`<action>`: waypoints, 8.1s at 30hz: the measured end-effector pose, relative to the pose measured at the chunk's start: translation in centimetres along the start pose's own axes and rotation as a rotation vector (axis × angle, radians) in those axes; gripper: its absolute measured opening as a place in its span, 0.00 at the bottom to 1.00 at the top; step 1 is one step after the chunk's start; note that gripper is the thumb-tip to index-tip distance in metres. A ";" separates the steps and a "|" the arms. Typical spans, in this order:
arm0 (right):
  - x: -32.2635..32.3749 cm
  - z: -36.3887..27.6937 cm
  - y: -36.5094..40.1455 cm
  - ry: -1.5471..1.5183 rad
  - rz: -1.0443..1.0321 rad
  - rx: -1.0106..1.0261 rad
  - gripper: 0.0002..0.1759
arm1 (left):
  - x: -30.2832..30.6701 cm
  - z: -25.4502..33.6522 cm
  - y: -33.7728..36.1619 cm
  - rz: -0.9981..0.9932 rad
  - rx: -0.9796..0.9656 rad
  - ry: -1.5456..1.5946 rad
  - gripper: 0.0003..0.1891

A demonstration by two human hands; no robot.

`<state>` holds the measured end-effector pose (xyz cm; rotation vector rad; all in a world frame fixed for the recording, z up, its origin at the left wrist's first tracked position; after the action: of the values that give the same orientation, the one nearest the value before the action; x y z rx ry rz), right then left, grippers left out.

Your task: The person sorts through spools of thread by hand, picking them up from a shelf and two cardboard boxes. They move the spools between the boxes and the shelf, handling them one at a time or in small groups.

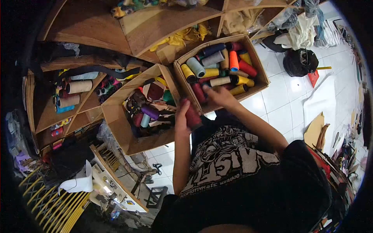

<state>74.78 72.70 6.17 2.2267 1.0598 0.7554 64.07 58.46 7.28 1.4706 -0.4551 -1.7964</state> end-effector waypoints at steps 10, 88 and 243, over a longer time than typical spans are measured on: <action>0.7 -1.2 -13.7 0.670 0.434 0.117 0.27 | 12.0 14.8 6.8 0.563 -0.763 -0.042 0.19; -1.5 -2.5 -12.9 0.542 0.261 0.262 0.26 | 9.5 11.0 4.3 0.253 -0.490 0.718 0.31; 10.3 8.1 -7.0 1.392 0.317 0.283 0.31 | 3.8 -1.9 0.1 0.047 -0.120 0.066 0.16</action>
<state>82.34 82.87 -1.64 1.9175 1.3930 2.6128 65.70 56.01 4.27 1.4198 -0.3396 -1.7028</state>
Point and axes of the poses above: each hand's wrist, its own y-axis away from the middle knuckle, its own x-axis out of the back of the hand, z = x × y, the point moved 8 cm from there along -y, towards the middle knuckle, and after that the axes turned 15 degrees about y, right-handed, at the moved point
